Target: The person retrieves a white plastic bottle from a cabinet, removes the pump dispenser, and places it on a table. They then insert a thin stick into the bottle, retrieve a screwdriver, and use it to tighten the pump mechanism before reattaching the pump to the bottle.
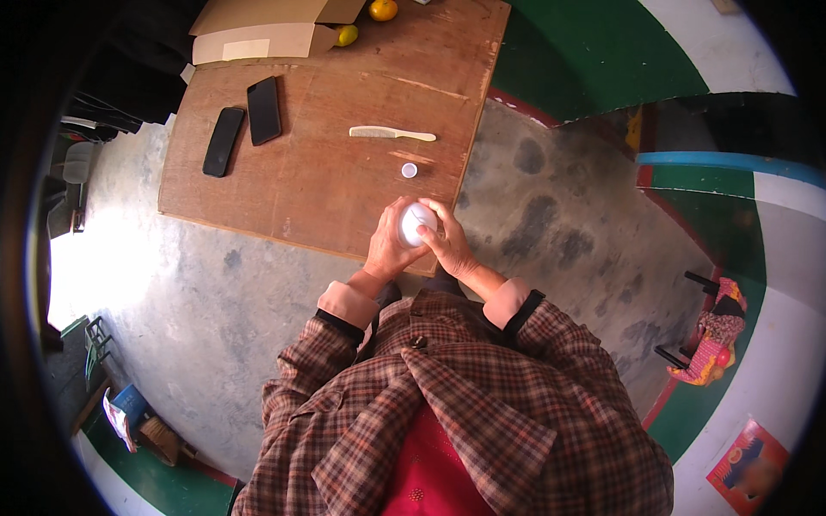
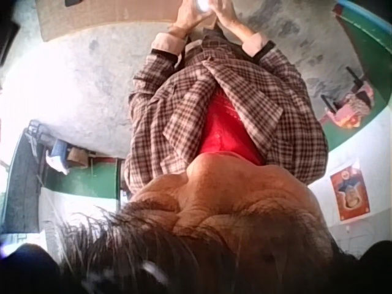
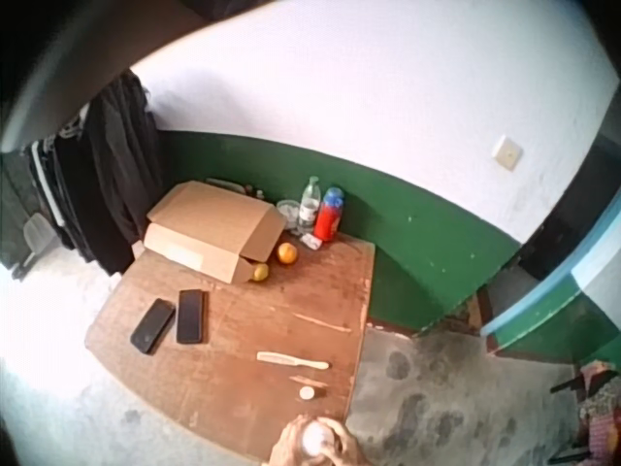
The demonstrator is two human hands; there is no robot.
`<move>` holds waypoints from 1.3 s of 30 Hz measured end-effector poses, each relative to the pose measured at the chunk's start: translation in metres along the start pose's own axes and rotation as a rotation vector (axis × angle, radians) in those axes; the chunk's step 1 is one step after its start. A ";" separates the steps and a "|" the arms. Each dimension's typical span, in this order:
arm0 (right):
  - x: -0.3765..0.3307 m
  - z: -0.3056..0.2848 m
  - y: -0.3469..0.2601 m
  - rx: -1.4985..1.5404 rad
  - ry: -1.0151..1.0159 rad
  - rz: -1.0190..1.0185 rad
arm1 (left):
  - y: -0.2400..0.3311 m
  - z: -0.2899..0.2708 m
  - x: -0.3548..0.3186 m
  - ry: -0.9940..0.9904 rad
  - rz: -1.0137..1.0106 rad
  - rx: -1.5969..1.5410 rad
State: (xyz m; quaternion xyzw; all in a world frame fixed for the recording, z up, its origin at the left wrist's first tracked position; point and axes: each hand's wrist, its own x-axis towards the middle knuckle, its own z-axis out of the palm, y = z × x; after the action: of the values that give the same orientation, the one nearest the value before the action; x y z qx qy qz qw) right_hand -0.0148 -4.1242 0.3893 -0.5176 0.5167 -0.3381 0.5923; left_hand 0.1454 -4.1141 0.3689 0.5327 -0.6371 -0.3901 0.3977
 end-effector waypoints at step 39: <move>0.044 0.012 -0.024 -0.238 0.218 0.127 | -0.005 0.035 -0.014 0.306 0.037 0.017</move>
State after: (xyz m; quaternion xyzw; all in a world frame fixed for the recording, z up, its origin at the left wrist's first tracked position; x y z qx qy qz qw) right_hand 0.0100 -4.1676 0.4005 -0.5109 0.6458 -0.2906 0.4873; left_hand 0.1171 -4.0987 0.3498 0.5776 -0.5820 -0.2913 0.4927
